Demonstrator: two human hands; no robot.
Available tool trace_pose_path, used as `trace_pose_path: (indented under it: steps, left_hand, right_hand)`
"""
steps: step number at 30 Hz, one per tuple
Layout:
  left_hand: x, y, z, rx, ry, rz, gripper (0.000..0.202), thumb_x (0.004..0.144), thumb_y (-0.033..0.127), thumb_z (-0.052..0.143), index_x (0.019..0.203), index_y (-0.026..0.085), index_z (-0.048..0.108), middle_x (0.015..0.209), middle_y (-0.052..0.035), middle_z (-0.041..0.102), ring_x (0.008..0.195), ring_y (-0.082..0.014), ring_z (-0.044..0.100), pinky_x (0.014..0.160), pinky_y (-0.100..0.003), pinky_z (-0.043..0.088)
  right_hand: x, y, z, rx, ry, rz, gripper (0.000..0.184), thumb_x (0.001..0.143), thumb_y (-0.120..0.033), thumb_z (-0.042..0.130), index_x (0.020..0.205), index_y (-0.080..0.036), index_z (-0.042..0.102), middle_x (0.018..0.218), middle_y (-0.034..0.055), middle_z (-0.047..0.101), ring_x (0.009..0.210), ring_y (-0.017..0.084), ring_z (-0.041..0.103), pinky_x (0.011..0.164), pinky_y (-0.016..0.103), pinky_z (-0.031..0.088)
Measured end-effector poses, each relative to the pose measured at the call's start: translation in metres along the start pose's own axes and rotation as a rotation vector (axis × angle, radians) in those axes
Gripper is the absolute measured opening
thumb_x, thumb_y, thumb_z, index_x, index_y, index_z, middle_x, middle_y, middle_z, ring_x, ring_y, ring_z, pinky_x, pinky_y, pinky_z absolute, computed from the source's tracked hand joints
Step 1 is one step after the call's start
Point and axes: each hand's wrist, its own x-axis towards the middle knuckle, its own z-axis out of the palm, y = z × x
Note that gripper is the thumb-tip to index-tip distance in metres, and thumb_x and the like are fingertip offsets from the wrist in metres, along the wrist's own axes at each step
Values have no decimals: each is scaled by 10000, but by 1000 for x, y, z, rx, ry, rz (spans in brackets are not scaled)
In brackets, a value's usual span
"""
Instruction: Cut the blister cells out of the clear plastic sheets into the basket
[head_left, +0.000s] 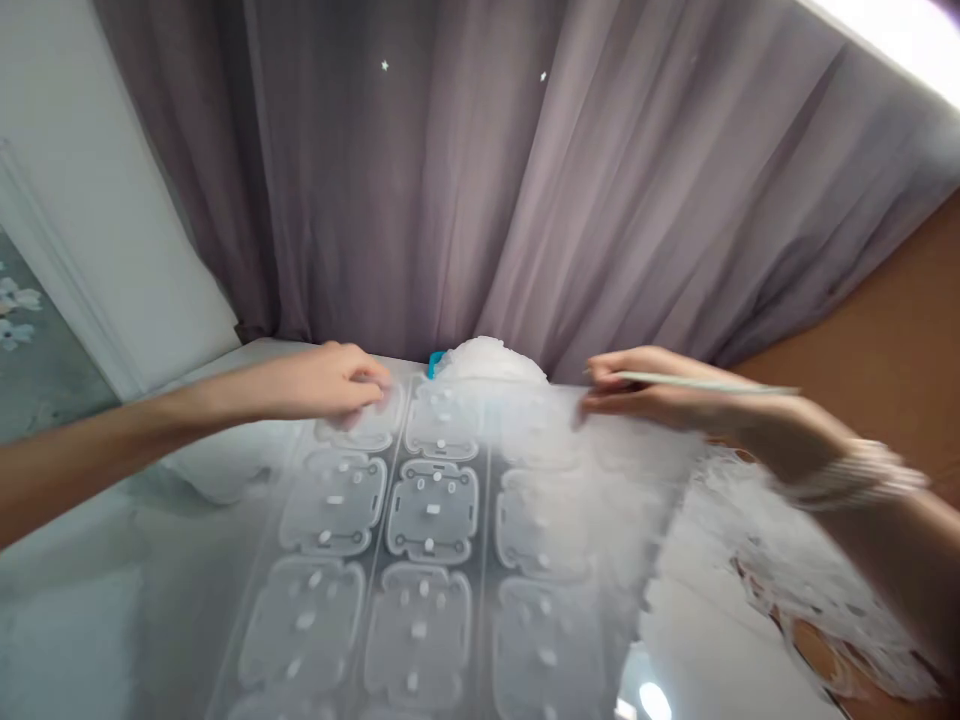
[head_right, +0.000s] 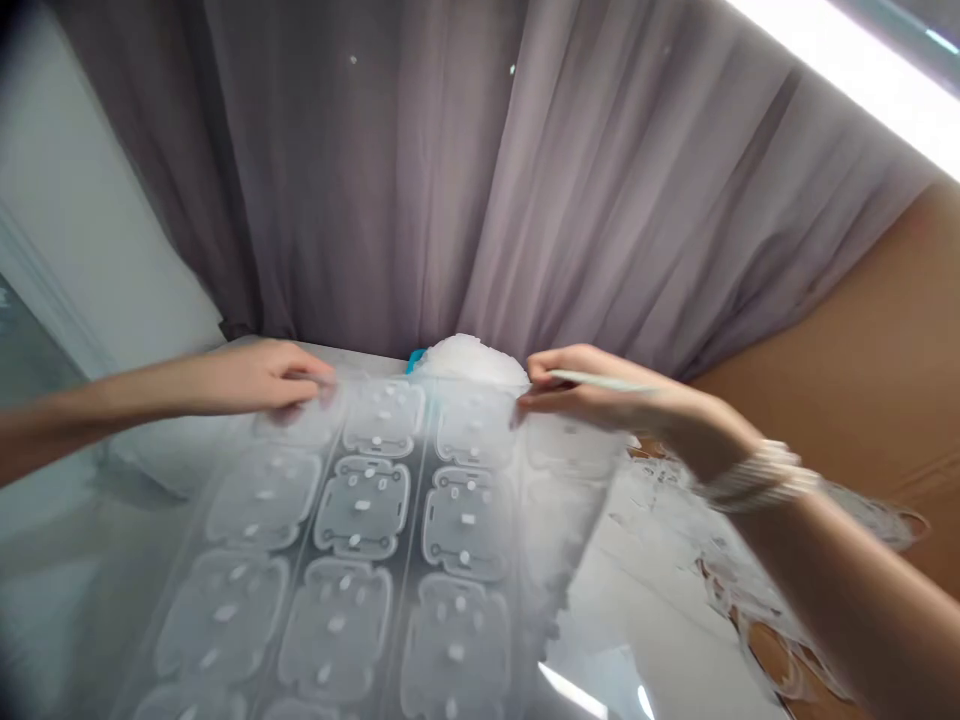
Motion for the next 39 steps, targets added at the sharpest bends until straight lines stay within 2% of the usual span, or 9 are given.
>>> trace_pose_path:
  steps: [3, 5, 10, 13, 19, 22, 26, 30, 39]
  left_hand:
    - [42, -9, 48, 106, -138, -47, 194, 879, 256, 533, 759, 172, 661, 716, -10, 668, 674, -174, 637, 614, -284, 489]
    - [64, -12, 78, 170, -160, -101, 229, 922, 348, 590, 1019, 148, 649, 977, -52, 676, 851, -182, 651, 757, -360, 546]
    - [98, -23, 118, 194, -221, -137, 351, 929, 348, 597, 1231, 171, 576, 1239, -97, 601, 1051, -230, 621, 877, -443, 542]
    - [109, -29, 127, 110, -281, -7, 345, 930, 343, 595, 1233, 179, 578, 1246, -97, 600, 1053, -228, 620, 884, -441, 540]
    - [131, -14, 158, -98, -205, 306, 396, 921, 345, 606, 1277, 180, 552, 1326, -108, 555, 1144, -262, 580, 948, -494, 503]
    - [139, -9, 176, -148, -203, 342, 349, 924, 357, 602, 1211, 159, 589, 1221, -88, 612, 1048, -240, 623, 880, -447, 540]
    - [139, -12, 185, -185, -201, 377, 335, 926, 369, 597, 1178, 148, 604, 1165, -71, 632, 988, -231, 641, 831, -413, 558]
    - [131, -14, 185, -164, -149, 405, 310, 936, 355, 585, 1174, 158, 603, 1161, -81, 635, 978, -208, 641, 838, -412, 555]
    - [119, -2, 193, -85, -26, 415, 294, 935, 346, 587, 1158, 156, 612, 1173, -86, 636, 1032, -220, 629, 895, -449, 530]
  right_hand:
    - [59, 51, 56, -77, -128, 14, 363, 815, -355, 657, 634, -194, 387, 624, -29, 552, 562, 84, 487, 492, 215, 342]
    - [87, 85, 89, -145, -139, 41, 285, 812, -315, 683, 667, -165, 490, 670, -14, 599, 623, 111, 548, 552, 226, 419]
    - [113, 126, 141, -302, -56, 64, 262, 942, -363, 585, 1098, -154, 619, 1067, 59, 646, 886, 166, 641, 781, 360, 552]
    - [107, 127, 152, -310, 37, 34, 96, 892, -228, 604, 872, -145, 647, 898, 62, 671, 803, 164, 618, 733, 305, 495]
    - [89, 131, 154, -234, 205, -45, 157, 716, -61, 441, 648, -194, 492, 668, 22, 624, 691, 172, 572, 650, 261, 390]
    - [92, 130, 166, -215, 271, -72, 136, 704, -75, 451, 684, -209, 468, 690, 39, 609, 722, 204, 571, 658, 282, 387]
    - [107, 115, 208, -176, 304, -169, 116, 768, -139, 502, 833, -225, 458, 903, 68, 624, 865, 227, 569, 734, 299, 400]
    - [114, 107, 242, -121, 299, -213, 113, 877, -207, 456, 800, -244, 382, 777, 11, 572, 717, 191, 522, 670, 279, 372]
    - [109, 114, 239, -58, 352, -220, 189, 824, -118, 417, 725, -246, 317, 657, -10, 462, 621, 192, 396, 666, 301, 291]
